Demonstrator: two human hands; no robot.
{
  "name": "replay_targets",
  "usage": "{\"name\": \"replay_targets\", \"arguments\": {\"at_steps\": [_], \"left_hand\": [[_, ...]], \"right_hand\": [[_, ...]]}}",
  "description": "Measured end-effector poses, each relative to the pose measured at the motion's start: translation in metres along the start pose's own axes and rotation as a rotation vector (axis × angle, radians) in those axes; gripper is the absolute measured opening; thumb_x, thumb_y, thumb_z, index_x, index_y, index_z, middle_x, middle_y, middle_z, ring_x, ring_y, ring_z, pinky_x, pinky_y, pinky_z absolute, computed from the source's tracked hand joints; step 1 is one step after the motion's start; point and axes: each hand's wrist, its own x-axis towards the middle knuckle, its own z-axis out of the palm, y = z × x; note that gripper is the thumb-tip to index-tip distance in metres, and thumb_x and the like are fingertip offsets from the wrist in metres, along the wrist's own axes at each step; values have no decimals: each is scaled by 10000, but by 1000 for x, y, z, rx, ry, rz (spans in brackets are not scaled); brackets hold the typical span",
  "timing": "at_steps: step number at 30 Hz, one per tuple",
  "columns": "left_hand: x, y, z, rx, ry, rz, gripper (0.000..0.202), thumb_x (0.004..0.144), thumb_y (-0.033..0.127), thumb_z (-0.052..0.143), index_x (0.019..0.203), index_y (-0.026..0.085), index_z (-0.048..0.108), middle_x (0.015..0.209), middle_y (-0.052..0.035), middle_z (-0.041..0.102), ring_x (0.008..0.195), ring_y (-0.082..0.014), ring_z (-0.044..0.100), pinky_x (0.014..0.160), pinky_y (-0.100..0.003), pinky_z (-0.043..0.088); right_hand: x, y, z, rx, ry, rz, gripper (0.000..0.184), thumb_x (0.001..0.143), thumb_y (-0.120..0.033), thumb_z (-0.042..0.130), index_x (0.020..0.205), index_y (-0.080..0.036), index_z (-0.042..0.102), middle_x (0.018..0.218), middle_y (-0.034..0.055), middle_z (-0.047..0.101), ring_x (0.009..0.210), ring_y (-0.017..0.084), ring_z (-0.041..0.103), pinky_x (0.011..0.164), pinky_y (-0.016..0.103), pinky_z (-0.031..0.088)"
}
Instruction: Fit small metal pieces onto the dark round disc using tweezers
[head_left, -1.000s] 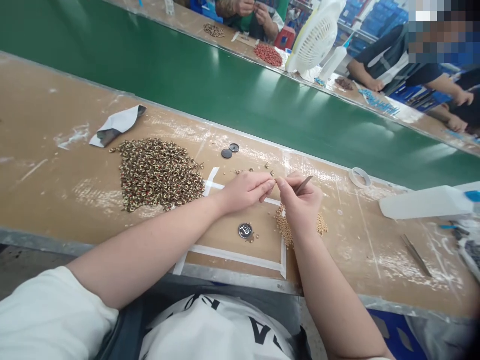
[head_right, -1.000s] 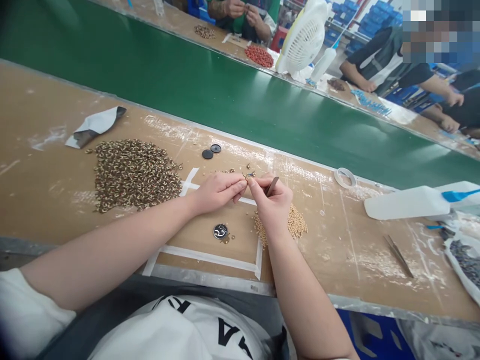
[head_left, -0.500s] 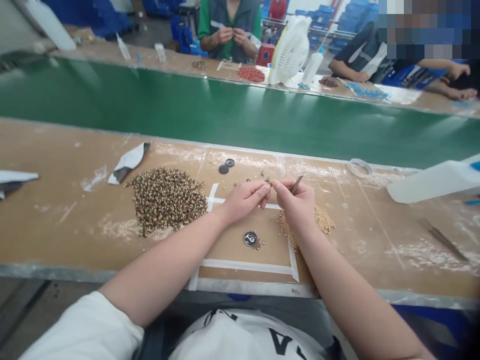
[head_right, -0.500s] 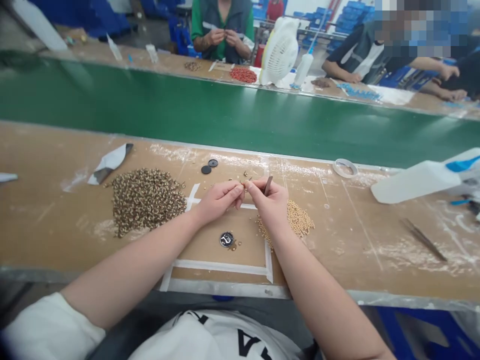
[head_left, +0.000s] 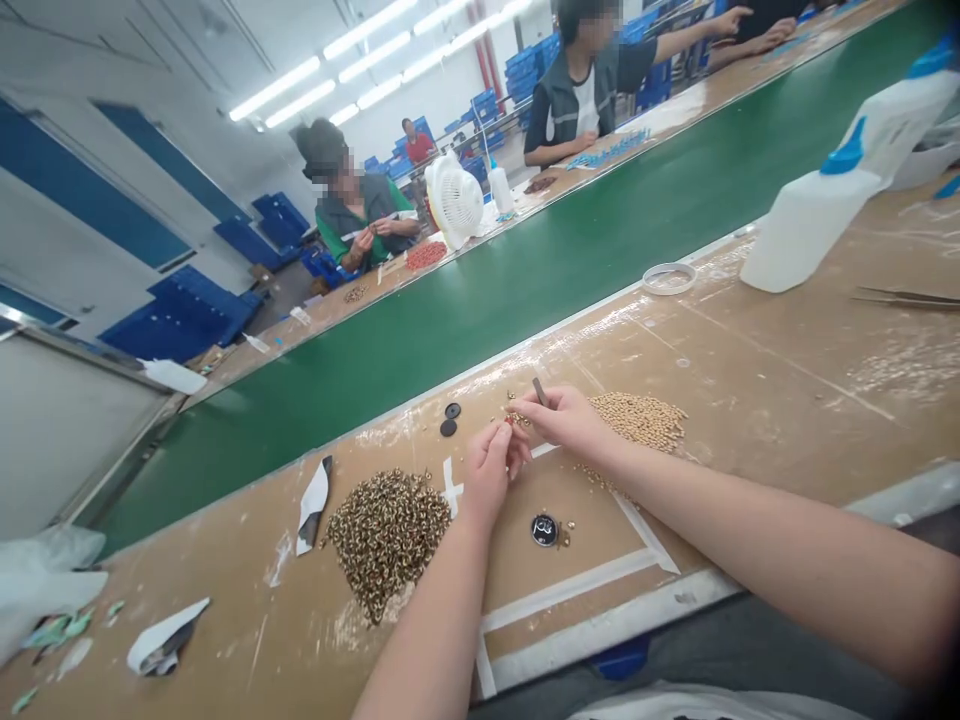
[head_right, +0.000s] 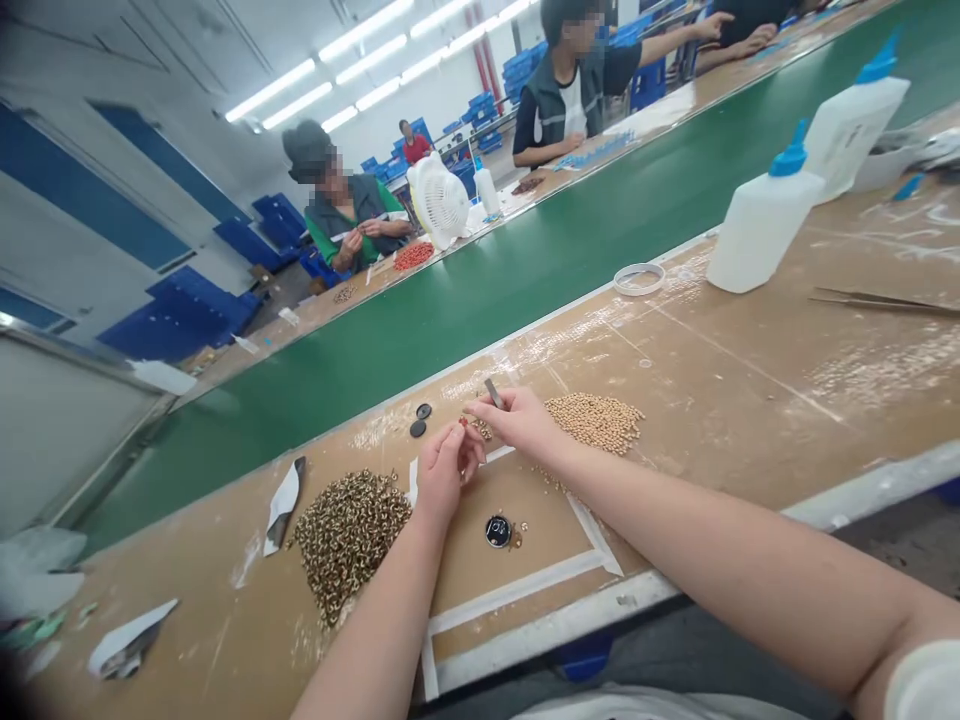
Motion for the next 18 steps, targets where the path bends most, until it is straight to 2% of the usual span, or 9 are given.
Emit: {"name": "replay_targets", "arguments": {"at_steps": [4, 6, 8, 10, 18], "left_hand": [[0, -1, 0, 16, 17, -29, 377, 996, 482, 516, 817, 167, 621, 626, 1, 609, 445, -76, 423, 441, -224, 281], [1, -1, -1, 15, 39, -31, 374, 991, 477, 516, 800, 171, 614, 620, 3, 607, 441, -78, 418, 437, -226, 272], [2, 0, -2, 21, 44, -29, 374, 986, 478, 516, 784, 174, 603, 619, 3, 608, 436, -79, 417, 435, -230, 268], [2, 1, -2, 34, 33, -33, 376, 982, 479, 516, 774, 177, 596, 616, 3, 608, 434, -82, 420, 435, -234, 270], [1, 2, -2, 70, 7, -47, 396, 975, 492, 507, 734, 186, 580, 606, 2, 598, 442, -90, 415, 454, -248, 286]], "right_hand": [[1, 2, 0, -57, -51, -49, 364, 825, -528, 779, 749, -176, 726, 501, -45, 498, 482, 97, 391, 519, 280, 329], [2, 4, -1, -84, -63, -78, 356, 828, -517, 772, 777, -165, 757, 592, -3, 620, 560, 124, 509, 615, 303, 427], [3, 5, -2, -103, -74, -100, 352, 823, -507, 774, 794, -157, 777, 686, 28, 699, 652, 151, 594, 723, 326, 476], [4, 5, -2, -114, -78, -103, 346, 818, -501, 775, 805, -155, 787, 711, 37, 722, 692, 168, 627, 764, 336, 489], [2, 5, -1, -152, -32, -96, 292, 807, -448, 782, 788, -156, 785, 755, 45, 733, 719, 168, 617, 764, 335, 469]]}}
